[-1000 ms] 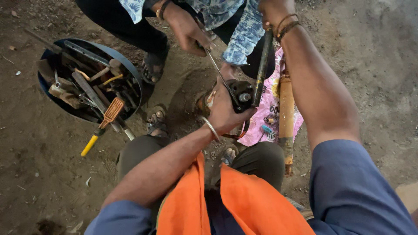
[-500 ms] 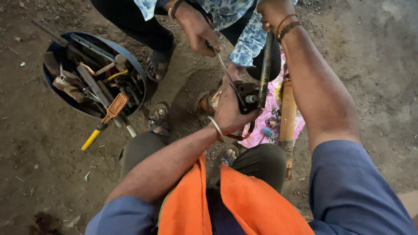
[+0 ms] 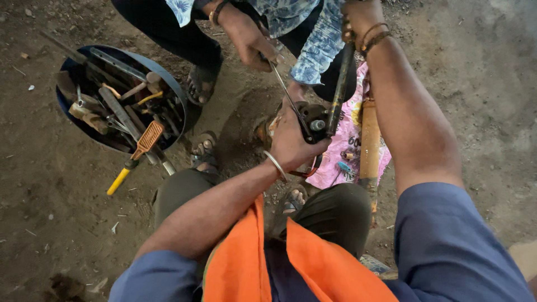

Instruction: The person sits on the ground and uses a screwdriver and a metal rod to work on a cylindrical mechanical part held by another person. They repeatedly insert and turn the tools in the part's openings while the other person stabilizes it.

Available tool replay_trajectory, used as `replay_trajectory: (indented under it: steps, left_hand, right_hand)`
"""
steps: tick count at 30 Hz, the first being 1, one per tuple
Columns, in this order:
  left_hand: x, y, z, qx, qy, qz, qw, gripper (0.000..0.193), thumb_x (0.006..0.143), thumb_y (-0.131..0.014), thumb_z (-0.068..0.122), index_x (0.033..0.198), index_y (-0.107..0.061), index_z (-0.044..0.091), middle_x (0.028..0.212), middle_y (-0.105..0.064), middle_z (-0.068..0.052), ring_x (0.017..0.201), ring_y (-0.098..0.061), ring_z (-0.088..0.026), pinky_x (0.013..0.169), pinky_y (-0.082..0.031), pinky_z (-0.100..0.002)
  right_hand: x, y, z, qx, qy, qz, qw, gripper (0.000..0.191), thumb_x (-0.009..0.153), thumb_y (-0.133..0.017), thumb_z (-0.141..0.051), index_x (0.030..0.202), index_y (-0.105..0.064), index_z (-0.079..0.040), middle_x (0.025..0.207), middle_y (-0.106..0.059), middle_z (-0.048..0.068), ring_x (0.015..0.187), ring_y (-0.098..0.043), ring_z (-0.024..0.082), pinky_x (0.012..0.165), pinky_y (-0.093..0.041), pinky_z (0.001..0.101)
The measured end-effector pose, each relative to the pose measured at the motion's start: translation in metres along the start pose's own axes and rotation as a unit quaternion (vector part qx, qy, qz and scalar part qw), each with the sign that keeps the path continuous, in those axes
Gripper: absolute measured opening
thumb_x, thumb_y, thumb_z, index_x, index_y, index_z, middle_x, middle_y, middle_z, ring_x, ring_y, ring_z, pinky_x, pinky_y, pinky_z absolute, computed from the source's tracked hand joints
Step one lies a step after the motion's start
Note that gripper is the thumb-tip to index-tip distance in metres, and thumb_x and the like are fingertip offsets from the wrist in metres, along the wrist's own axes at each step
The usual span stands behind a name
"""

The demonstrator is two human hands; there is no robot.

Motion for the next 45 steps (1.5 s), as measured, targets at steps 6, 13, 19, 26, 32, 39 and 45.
replay_trajectory:
  steps: [6, 13, 19, 26, 32, 39, 45]
  left_hand:
    - [0.000, -0.008, -0.005, 0.034, 0.029, -0.020, 0.999, 0.091, 0.067, -0.092, 0.038, 0.138, -0.045, 0.004, 0.129, -0.057, -0.021, 0.122, -0.060, -0.038, 0.106, -0.047, -0.046]
    - [-0.001, -0.006, 0.007, -0.013, 0.037, -0.015, 0.999, 0.102, 0.066, -0.089, 0.034, 0.144, -0.033, 0.001, 0.128, -0.057, -0.019, 0.119, -0.060, -0.034, 0.105, -0.047, -0.044]
    - [-0.003, -0.010, 0.012, -0.032, -0.008, 0.024, 0.999, 0.089, 0.065, -0.092, 0.028, 0.138, -0.045, 0.007, 0.120, -0.062, -0.014, 0.114, -0.064, -0.030, 0.103, -0.051, -0.042]
    - [-0.006, -0.034, -0.013, -0.083, -0.055, -0.001, 0.995, 0.080, 0.069, -0.092, 0.024, 0.134, -0.049, 0.007, 0.121, -0.060, -0.011, 0.115, -0.061, -0.026, 0.104, -0.050, -0.040]
    - [-0.012, -0.049, -0.051, -0.307, 0.092, -0.042, 0.946, 0.055, 0.085, -0.070, 0.019, 0.136, -0.052, 0.005, 0.120, -0.063, -0.005, 0.112, -0.061, -0.018, 0.100, -0.050, -0.033]
    - [-0.008, -0.047, -0.072, -0.283, 0.143, 0.032, 0.948, 0.028, 0.109, -0.056, 0.025, 0.116, -0.067, 0.000, 0.102, -0.067, -0.005, 0.094, -0.057, -0.013, 0.085, -0.048, -0.031]
    - [-0.007, -0.041, -0.066, -0.125, 0.069, 0.047, 0.989, 0.035, 0.111, -0.047, 0.032, 0.117, -0.063, 0.002, 0.105, -0.069, -0.010, 0.096, -0.062, -0.016, 0.088, -0.051, -0.035]
  right_hand:
    - [0.004, 0.046, 0.009, 0.222, -0.127, 0.027, 0.966, 0.027, 0.096, -0.054, -0.036, 0.081, -0.050, -0.014, 0.064, -0.042, -0.001, 0.048, -0.041, 0.012, 0.043, -0.034, 0.0285]
    - [0.002, 0.158, 0.011, 0.278, -0.073, 0.223, 0.932, 0.035, 0.101, -0.062, -0.040, 0.102, -0.051, -0.007, 0.070, -0.054, 0.003, 0.053, -0.044, 0.015, 0.051, -0.042, 0.0303]
    - [-0.040, 0.219, 0.001, 0.155, 0.003, 0.220, 0.963, 0.032, 0.107, -0.058, -0.038, 0.098, -0.052, -0.007, 0.070, -0.052, 0.001, 0.055, -0.050, 0.011, 0.048, -0.046, 0.0262]
    - [-0.186, 0.112, 0.016, -0.299, 0.441, -0.133, 0.836, 0.017, 0.102, -0.073, -0.009, 0.117, -0.067, -0.014, 0.113, -0.065, 0.002, 0.093, -0.067, 0.016, 0.079, -0.059, 0.0290]
    - [-0.247, 0.076, 0.032, -0.401, 0.525, -0.210, 0.721, 0.029, 0.086, -0.078, -0.001, 0.111, -0.078, -0.017, 0.130, -0.070, 0.007, 0.095, -0.074, 0.021, 0.069, -0.060, 0.0300]
    - [-0.244, 0.056, 0.031, -0.440, 0.550, -0.271, 0.656, 0.022, 0.086, -0.079, -0.009, 0.106, -0.078, -0.017, 0.120, -0.068, 0.003, 0.093, -0.072, 0.021, 0.073, -0.059, 0.0319]
    - [-0.234, 0.049, 0.038, -0.448, 0.496, -0.319, 0.672, 0.012, 0.092, -0.076, -0.011, 0.103, -0.078, -0.016, 0.110, -0.072, 0.000, 0.084, -0.072, 0.017, 0.068, -0.058, 0.0289]
Point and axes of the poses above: each hand's wrist, its own x-axis towards the middle knuckle, its own y-axis out of the back of the hand, z = x × y, the point moved 6 cm from there along x, towards the middle knuckle
